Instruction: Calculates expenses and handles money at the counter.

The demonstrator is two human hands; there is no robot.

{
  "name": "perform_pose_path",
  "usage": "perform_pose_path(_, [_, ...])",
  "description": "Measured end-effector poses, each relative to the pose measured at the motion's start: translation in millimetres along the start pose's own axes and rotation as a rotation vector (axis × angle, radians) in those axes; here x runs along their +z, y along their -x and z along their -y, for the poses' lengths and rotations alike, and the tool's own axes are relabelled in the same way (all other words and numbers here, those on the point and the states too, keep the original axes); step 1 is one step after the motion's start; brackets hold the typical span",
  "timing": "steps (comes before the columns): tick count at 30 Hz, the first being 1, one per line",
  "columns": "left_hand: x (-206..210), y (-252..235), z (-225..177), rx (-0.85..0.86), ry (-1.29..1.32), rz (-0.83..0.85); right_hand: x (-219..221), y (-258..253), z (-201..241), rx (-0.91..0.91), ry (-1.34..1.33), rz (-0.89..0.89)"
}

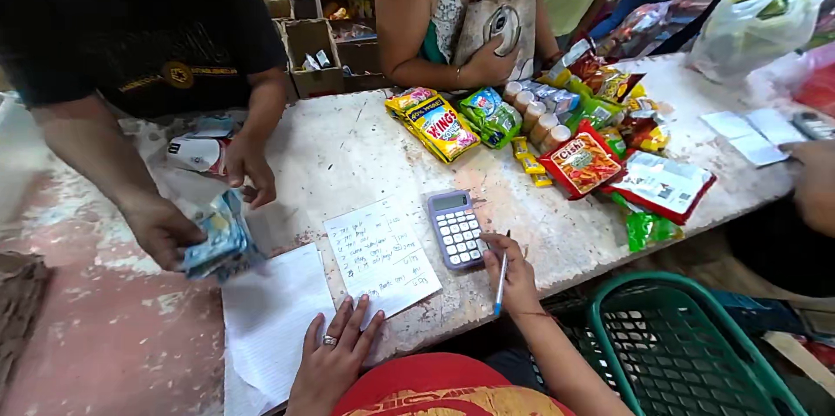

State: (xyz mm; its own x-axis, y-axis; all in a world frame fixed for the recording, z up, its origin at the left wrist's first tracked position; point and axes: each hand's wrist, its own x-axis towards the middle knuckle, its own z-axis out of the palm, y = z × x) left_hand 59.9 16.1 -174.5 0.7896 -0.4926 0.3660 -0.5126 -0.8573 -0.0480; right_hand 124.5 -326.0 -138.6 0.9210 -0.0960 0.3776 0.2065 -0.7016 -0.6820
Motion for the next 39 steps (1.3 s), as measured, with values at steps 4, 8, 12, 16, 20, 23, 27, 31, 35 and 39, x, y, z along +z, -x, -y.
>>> perform_pose_path(4, [-1,1,2,0.004,0.004,0.017,8,0,15,-0.079,0.114,0.064])
perform_pose_path(8, [-1,2,2,0.003,0.024,0.015,10,-10,31,-0.079,0.125,0.148])
perform_pose_path(12, [-2,2,2,0.001,0.012,0.02,14,-18,39,-0.081,0.149,0.177])
perform_pose_path(16, [-3,1,1,-0.002,0.02,0.018,17,-27,43,-0.065,0.181,0.243])
perform_pose_path(20, [-2,1,1,-0.002,0.015,0.023,21,-31,44,-0.068,0.263,0.326])
perform_pose_path(23, [-3,1,1,-0.001,0.009,0.029,25,-30,44,-0.107,0.311,0.311])
perform_pose_path(27, [-2,0,1,-0.004,0.036,0.02,27,-28,45,-0.109,0.318,0.306])
perform_pose_path(31, [-3,1,1,-0.004,0.046,0.028,18,-32,43,-0.052,0.23,0.368])
perform_pose_path(35, [-4,2,2,0.003,0.057,0.045,1,-27,27,-0.065,0.086,0.172])
perform_pose_path(39, [-6,1,2,0.006,0.055,0.042,-14,-13,24,-0.115,0.151,0.065])
